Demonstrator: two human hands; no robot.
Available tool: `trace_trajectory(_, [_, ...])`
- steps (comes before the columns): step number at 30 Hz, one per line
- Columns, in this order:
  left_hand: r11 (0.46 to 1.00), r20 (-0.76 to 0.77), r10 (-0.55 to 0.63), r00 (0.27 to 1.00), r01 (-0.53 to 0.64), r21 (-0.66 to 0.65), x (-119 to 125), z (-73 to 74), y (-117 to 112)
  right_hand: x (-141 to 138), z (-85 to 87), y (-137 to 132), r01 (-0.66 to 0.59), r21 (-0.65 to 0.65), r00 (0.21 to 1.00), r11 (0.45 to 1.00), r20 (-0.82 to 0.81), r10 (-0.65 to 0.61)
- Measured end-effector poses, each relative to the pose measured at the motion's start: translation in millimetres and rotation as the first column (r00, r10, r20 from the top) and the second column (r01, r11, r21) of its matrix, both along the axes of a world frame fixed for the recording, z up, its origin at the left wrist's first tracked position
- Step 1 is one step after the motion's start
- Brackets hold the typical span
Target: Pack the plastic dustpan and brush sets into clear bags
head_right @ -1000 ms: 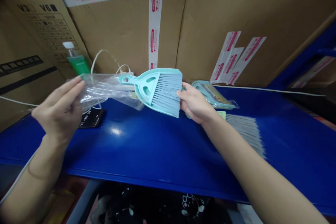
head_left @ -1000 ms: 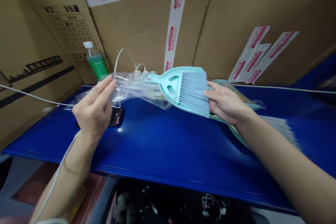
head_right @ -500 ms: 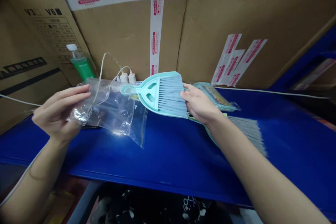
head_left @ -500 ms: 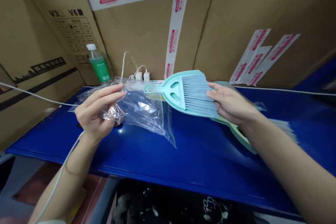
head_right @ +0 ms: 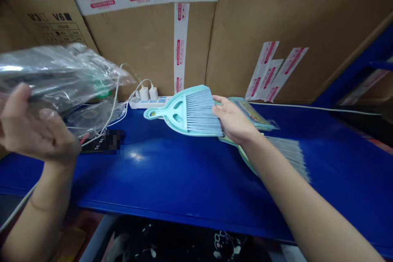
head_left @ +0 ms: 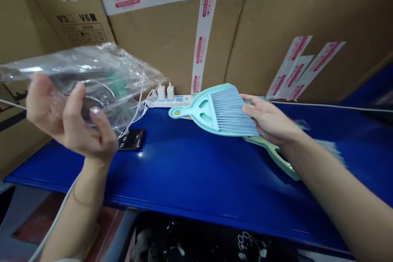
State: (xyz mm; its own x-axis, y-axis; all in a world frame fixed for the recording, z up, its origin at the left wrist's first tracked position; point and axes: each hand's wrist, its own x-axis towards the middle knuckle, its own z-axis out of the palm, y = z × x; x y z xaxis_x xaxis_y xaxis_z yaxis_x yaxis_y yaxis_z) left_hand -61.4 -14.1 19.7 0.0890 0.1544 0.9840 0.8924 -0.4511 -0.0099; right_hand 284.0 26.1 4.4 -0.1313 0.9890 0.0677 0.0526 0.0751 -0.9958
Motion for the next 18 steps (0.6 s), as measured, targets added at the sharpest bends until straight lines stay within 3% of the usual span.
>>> trace_trajectory(1, [0.991, -0.055, 0.083, 0.995, -0.076, 0.112, -2, 0.9, 0, -3, -0.8, -1, -0.013, -0.016, 1.0, 1.0, 0.003, 0.014])
trace_trajectory(2, [0.982, -0.102, 0.161, 0.982, -0.149, 0.115, -5, 0.7, 0, -7, -1.4, -3, -0.031, -0.033, 0.999, 0.999, 0.007, 0.031])
trace_trajectory(3, [0.971, -0.145, 0.236, 0.961, -0.228, 0.069, -7, -0.5, 1, -11, -1.9, -5, -0.052, -0.049, 0.998, 0.997, 0.014, 0.053])
trace_trajectory(5, [0.912, -0.259, 0.325, 0.91, -0.374, -0.171, -11, -5.5, 2, -17, -2.4, -7, -0.095, -0.082, 0.994, 0.992, 0.045, 0.099])
trace_trajectory(6, [0.84, -0.356, 0.354, 0.865, -0.461, -0.285, -13, -8.2, 3, -19, -2.5, -9, -0.107, -0.1, 0.991, 0.989, 0.07, 0.115])
trace_trajectory(7, [0.734, -0.464, 0.369, 0.805, -0.559, -0.387, -13, -10.3, 3, -22, -2.7, -9, -0.113, -0.12, 0.987, 0.986, 0.099, 0.126])
trace_trajectory(9, [0.449, -0.647, 0.373, 0.665, -0.739, -0.501, -11, -11.4, 1, -25, -3.3, -10, -0.118, -0.162, 0.977, 0.98, 0.16, 0.144])
trace_trajectory(10, [0.338, -0.693, 0.383, 0.611, -0.791, -0.511, -8, -10.2, 0, -26, -3.9, -11, -0.126, -0.179, 0.969, 0.976, 0.186, 0.16])
trace_trajectory(12, [0.212, -0.739, 0.384, 0.554, -0.832, -0.513, -1, -5.7, -4, -26, -5.0, -11, -0.151, -0.207, 0.95, 0.967, 0.24, 0.2])
trace_trajectory(13, [0.199, -0.748, 0.372, 0.55, -0.834, -0.514, 4, -3.3, -5, -26, -5.4, -11, -0.16, -0.225, 0.936, 0.961, 0.275, 0.22])
trace_trajectory(18, [0.26, -0.717, 0.292, 0.633, -0.774, -0.578, 17, 1.1, -5, -21, -4.3, -11, -0.207, -0.354, 0.831, 0.912, 0.428, 0.355])
